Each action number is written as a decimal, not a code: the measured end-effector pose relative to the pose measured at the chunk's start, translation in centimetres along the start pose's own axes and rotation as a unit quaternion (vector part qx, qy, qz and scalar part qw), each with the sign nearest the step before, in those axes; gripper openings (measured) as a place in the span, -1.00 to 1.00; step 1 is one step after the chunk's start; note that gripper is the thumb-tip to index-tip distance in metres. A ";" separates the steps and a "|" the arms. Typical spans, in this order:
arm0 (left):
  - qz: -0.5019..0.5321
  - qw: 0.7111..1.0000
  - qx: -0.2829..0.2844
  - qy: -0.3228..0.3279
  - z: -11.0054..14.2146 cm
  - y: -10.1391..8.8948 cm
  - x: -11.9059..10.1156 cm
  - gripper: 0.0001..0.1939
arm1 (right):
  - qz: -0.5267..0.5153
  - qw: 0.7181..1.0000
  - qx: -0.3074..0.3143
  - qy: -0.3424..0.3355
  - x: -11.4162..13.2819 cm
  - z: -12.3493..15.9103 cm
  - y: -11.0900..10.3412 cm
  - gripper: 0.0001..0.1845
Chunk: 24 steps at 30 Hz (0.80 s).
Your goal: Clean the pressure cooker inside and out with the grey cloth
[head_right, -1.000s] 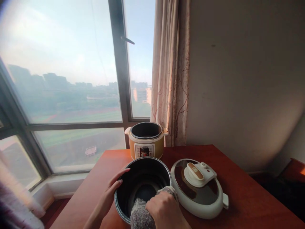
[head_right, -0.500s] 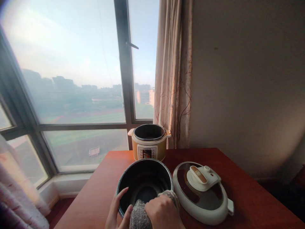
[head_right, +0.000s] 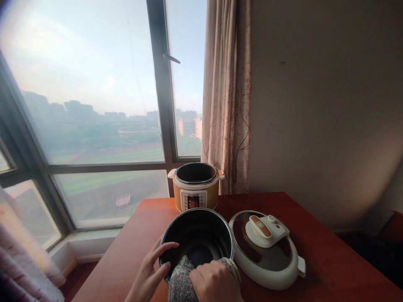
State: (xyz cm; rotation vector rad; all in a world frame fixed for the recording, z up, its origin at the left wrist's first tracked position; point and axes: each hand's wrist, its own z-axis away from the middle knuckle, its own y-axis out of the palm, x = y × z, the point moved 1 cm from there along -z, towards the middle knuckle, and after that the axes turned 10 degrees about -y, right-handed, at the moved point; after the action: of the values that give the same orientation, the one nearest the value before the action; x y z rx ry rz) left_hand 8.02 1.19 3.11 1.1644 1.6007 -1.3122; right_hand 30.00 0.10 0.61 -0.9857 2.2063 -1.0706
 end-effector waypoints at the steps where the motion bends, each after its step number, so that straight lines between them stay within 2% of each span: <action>1: 0.002 1.000 0.014 -0.001 -0.4 -0.3 -0.1 -0.64 | -0.003 1.000 -0.005 -0.003 -0.2 0.1 0.1 -0.83; 4: 0.005 0.998 0.061 0.004 -2.0 -1.6 0.0 -0.63 | -0.014 1.000 -0.016 -0.012 -0.9 0.4 -0.1 -0.76; 6: 0.007 0.995 0.096 -0.001 -3.2 -2.4 0.3 -0.61 | -0.034 0.999 -0.009 -0.014 -1.3 0.3 -0.8 -0.81; 9: 0.025 0.989 0.139 -0.031 -4.9 -3.4 0.7 -0.56 | -0.067 0.998 -0.001 -0.010 -1.5 0.0 -2.2 -0.83; 12: 0.056 0.983 0.167 -0.061 -5.6 -3.6 1.1 -0.49 | -0.073 0.997 -0.016 -0.007 -1.6 -0.1 -2.5 -0.80; 14: 0.089 0.982 0.155 -0.067 -5.3 -3.2 1.4 -0.44 | -0.063 0.997 -0.039 -0.004 -1.7 0.0 -2.1 -0.83; 18: 0.154 0.984 0.084 -0.043 -4.1 -1.8 2.1 -0.46 | -0.057 0.995 -0.081 -0.007 -1.7 0.3 -1.0 -0.86; 21: 0.176 0.983 0.029 -0.032 -3.4 -1.0 2.4 -0.45 | -0.064 0.994 -0.085 0.000 -1.6 0.4 -0.9 -0.87; 24: 0.173 0.983 -0.029 -0.060 -2.8 -0.7 2.5 -0.39 | -0.071 0.994 -0.080 0.011 -1.4 0.3 -1.1 -0.86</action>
State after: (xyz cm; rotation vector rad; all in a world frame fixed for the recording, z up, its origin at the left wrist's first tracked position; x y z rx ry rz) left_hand 6.56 4.34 1.56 1.2372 1.2737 -1.0803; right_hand 31.52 0.57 1.54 -1.2222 2.2961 -0.9813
